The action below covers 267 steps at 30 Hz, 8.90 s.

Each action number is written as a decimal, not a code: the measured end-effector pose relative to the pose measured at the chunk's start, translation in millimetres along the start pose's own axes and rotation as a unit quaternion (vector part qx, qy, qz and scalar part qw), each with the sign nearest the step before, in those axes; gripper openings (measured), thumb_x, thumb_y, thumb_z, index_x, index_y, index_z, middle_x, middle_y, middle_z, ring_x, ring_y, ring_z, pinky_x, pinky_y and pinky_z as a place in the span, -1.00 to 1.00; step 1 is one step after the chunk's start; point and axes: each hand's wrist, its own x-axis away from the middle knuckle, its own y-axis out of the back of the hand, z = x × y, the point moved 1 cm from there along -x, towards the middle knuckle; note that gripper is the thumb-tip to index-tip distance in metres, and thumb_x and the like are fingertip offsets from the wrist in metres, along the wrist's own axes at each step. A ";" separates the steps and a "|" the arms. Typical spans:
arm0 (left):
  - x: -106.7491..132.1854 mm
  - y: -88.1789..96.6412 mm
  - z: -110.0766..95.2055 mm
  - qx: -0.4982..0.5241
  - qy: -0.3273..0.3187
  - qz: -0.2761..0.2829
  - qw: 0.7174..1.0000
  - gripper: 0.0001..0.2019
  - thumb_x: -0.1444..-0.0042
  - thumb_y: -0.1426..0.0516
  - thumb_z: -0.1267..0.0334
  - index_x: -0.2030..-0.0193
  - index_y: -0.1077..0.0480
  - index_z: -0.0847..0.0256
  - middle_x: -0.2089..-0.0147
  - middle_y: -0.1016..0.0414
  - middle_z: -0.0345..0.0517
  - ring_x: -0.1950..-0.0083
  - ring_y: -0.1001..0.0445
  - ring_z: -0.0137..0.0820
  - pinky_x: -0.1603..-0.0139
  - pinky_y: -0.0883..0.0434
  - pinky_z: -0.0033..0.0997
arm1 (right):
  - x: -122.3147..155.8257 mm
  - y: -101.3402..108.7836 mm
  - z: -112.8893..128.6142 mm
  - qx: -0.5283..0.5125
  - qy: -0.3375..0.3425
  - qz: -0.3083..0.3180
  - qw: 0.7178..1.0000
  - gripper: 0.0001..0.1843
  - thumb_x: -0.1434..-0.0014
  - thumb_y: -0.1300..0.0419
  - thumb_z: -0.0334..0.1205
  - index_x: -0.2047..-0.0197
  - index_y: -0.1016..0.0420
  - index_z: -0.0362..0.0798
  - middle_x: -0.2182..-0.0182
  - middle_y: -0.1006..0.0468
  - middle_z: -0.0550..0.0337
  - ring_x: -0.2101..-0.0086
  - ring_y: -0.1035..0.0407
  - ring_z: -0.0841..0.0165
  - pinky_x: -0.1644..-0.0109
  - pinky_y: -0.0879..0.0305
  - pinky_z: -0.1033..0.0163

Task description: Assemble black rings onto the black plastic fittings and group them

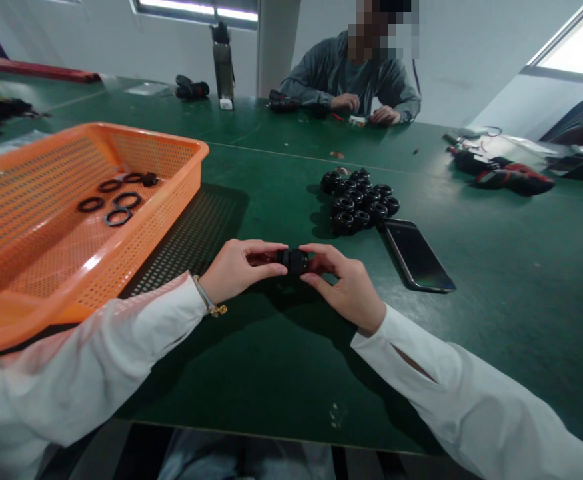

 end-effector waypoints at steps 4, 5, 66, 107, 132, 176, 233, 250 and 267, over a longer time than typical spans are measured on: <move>0.4 0.7 -0.5 -0.010 -0.008 0.000 1.000 -0.58 0.16 -0.28 0.18 0.12 -0.53 0.32 0.21 -0.61 -0.03 0.22 -0.55 -0.30 0.16 -0.49 -0.38 | -0.3 1.0 0.6 -0.002 -0.007 0.004 1.000 -0.67 -0.08 -0.16 -0.32 0.05 -0.38 -0.03 0.44 -0.55 0.25 0.43 -0.46 0.39 0.28 -0.42 0.24; 0.6 0.8 -0.6 -0.012 -0.010 -0.001 1.000 -0.58 0.16 -0.28 0.18 0.12 -0.53 0.32 0.21 -0.61 -0.04 0.22 -0.55 -0.30 0.16 -0.49 -0.37 | -0.3 1.2 0.8 -0.002 -0.007 0.004 1.000 -0.68 -0.08 -0.16 -0.31 0.05 -0.38 -0.03 0.44 -0.55 0.25 0.44 -0.46 0.39 0.28 -0.42 0.24; -1.0 0.7 -3.8 0.043 0.062 0.010 0.997 -0.56 0.20 -0.29 0.24 0.11 -0.52 0.35 0.18 -0.62 -0.03 0.14 -0.56 -0.24 0.05 -0.48 -0.32 | 0.3 1.4 1.2 0.022 0.025 -0.018 0.999 -0.69 -0.05 -0.19 -0.34 0.09 -0.41 -0.04 0.43 -0.54 0.23 0.42 -0.45 0.37 0.28 -0.43 0.23; 1.3 1.7 2.0 -0.027 -0.036 0.010 0.999 -0.58 0.14 -0.27 0.15 0.12 -0.53 0.35 0.27 -0.57 -0.05 0.28 -0.52 -0.35 0.22 -0.47 -0.42 | -2.9 3.2 3.8 0.021 -0.032 -0.002 0.999 -0.74 -0.04 -0.23 -0.24 0.15 -0.47 -0.08 0.50 -0.52 0.26 0.49 -0.41 0.40 0.37 -0.37 0.29; 0.7 1.4 -0.5 -0.007 0.005 0.015 1.000 -0.57 0.14 -0.28 0.16 0.10 -0.52 0.32 0.20 -0.61 -0.01 0.20 -0.56 -0.26 0.13 -0.49 -0.33 | 0.6 2.4 6.3 0.001 0.022 0.013 1.000 -0.59 -0.05 -0.20 -0.26 0.00 -0.32 -0.05 0.45 -0.49 0.26 0.48 -0.40 0.41 0.33 -0.40 0.27; 1.4 1.2 0.5 -0.038 -0.024 0.021 0.999 -0.60 0.14 -0.27 0.14 0.15 -0.54 0.30 0.26 -0.58 -0.06 0.27 -0.53 -0.33 0.22 -0.48 -0.42 | -1.6 1.8 4.2 0.035 -0.027 0.010 0.999 -0.76 -0.04 -0.23 -0.24 0.17 -0.46 -0.05 0.54 -0.48 0.30 0.52 -0.37 0.44 0.40 -0.33 0.32; -1.2 -3.2 1.4 0.038 0.072 0.050 0.995 -0.48 0.18 -0.29 0.15 0.05 -0.46 0.37 0.15 -0.59 0.01 0.12 -0.53 -0.26 0.04 -0.45 -0.29 | -1.7 2.5 5.5 0.137 0.067 0.021 0.988 -0.68 -0.09 -0.21 -0.28 0.06 -0.37 -0.10 0.32 -0.58 0.14 0.42 -0.46 0.38 0.31 -0.43 0.27; 0.3 -3.6 1.8 -0.048 0.022 0.096 0.994 -0.54 0.10 -0.22 0.11 0.07 -0.48 0.36 0.18 -0.60 -0.01 0.18 -0.53 -0.26 0.16 -0.43 -0.37 | -0.9 1.3 7.8 0.142 0.065 0.019 0.988 -0.76 -0.11 -0.20 -0.24 0.13 -0.41 -0.11 0.30 -0.60 0.09 0.35 -0.49 0.33 0.23 -0.43 0.23; -0.3 -2.6 -5.0 -0.030 0.047 0.134 0.989 -0.60 0.06 -0.15 0.04 0.23 -0.50 0.38 0.43 -0.49 -0.13 0.45 -0.37 -0.46 0.44 -0.30 -0.52 | 0.1 4.7 6.7 0.206 0.185 0.006 0.961 -0.72 -0.16 -0.16 -0.22 0.05 -0.38 -0.09 0.29 -0.58 0.06 0.29 -0.47 0.29 0.22 -0.41 0.22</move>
